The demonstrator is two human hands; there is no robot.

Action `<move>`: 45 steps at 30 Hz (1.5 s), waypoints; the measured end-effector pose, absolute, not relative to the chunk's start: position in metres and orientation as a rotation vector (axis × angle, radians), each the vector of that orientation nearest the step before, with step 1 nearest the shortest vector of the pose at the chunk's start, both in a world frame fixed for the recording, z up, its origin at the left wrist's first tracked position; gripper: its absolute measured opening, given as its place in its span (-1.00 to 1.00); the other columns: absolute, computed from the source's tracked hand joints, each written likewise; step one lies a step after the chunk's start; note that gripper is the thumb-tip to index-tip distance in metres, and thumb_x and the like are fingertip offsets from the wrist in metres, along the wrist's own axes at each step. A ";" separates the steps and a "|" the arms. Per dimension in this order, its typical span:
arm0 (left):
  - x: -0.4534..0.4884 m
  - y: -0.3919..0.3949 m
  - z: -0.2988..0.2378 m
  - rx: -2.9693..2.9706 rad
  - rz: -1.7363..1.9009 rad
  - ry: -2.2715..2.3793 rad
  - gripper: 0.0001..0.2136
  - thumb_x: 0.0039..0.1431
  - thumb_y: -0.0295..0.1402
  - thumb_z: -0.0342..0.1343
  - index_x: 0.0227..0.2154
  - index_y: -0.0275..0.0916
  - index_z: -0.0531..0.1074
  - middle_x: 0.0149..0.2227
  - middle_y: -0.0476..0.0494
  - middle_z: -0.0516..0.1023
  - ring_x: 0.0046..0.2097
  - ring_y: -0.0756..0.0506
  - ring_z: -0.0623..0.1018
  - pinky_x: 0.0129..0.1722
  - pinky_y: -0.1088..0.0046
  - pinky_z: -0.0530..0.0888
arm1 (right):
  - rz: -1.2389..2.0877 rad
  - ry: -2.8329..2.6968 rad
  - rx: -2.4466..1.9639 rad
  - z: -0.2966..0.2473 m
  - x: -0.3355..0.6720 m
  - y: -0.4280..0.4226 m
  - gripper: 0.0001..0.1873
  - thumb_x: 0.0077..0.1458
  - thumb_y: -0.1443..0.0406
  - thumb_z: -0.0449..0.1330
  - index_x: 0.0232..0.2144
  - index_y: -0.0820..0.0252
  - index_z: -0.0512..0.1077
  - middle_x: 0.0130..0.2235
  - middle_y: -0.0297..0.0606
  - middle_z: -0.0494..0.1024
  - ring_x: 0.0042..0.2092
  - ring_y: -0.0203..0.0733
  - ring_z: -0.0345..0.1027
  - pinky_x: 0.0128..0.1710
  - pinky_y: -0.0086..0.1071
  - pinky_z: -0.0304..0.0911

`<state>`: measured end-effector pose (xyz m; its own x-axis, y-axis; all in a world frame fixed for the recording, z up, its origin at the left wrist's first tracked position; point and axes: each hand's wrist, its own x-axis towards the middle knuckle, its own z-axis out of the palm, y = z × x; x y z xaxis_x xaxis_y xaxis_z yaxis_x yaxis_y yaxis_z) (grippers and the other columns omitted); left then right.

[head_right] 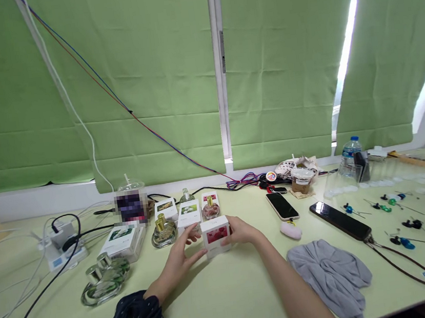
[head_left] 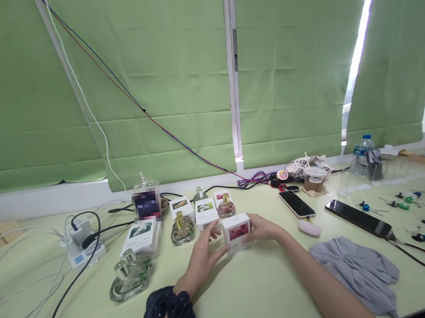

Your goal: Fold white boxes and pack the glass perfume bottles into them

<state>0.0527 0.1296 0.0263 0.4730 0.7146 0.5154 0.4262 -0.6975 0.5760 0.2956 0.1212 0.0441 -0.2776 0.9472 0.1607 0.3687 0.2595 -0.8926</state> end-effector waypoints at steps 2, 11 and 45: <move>0.053 0.130 0.026 2.361 1.090 0.939 -0.43 0.11 -0.23 0.15 0.17 -0.11 0.13 -0.18 -0.12 0.47 -0.18 -0.10 0.47 -0.13 0.23 0.44 | 0.948 -1.726 -1.261 0.040 0.309 0.126 -0.47 -0.34 0.41 0.37 -0.20 0.20 0.40 -0.19 -0.23 0.58 -0.16 -0.04 0.45 -0.15 -0.18 0.34; 0.054 0.129 0.024 2.385 1.057 0.918 -0.60 0.12 -0.29 0.13 0.04 -0.16 0.31 -0.24 -0.11 0.49 -0.21 -0.08 0.50 -0.16 0.26 0.47 | 0.620 -1.376 -1.490 0.006 0.346 0.158 -0.51 -0.17 0.47 0.22 -0.11 0.16 0.29 -0.10 -0.16 0.54 -0.08 -0.03 0.43 -0.06 -0.15 0.29; 0.067 0.119 0.019 2.396 0.729 0.969 -0.81 0.11 -0.40 0.07 -0.19 -0.21 0.42 -0.31 -0.13 0.52 -0.21 -0.11 0.48 -0.15 0.33 0.41 | 0.313 -1.291 -2.056 -0.002 0.356 0.264 -0.60 0.22 0.23 -0.03 0.10 0.09 0.22 -0.07 -0.06 0.50 0.06 0.02 0.28 -0.03 -0.15 0.08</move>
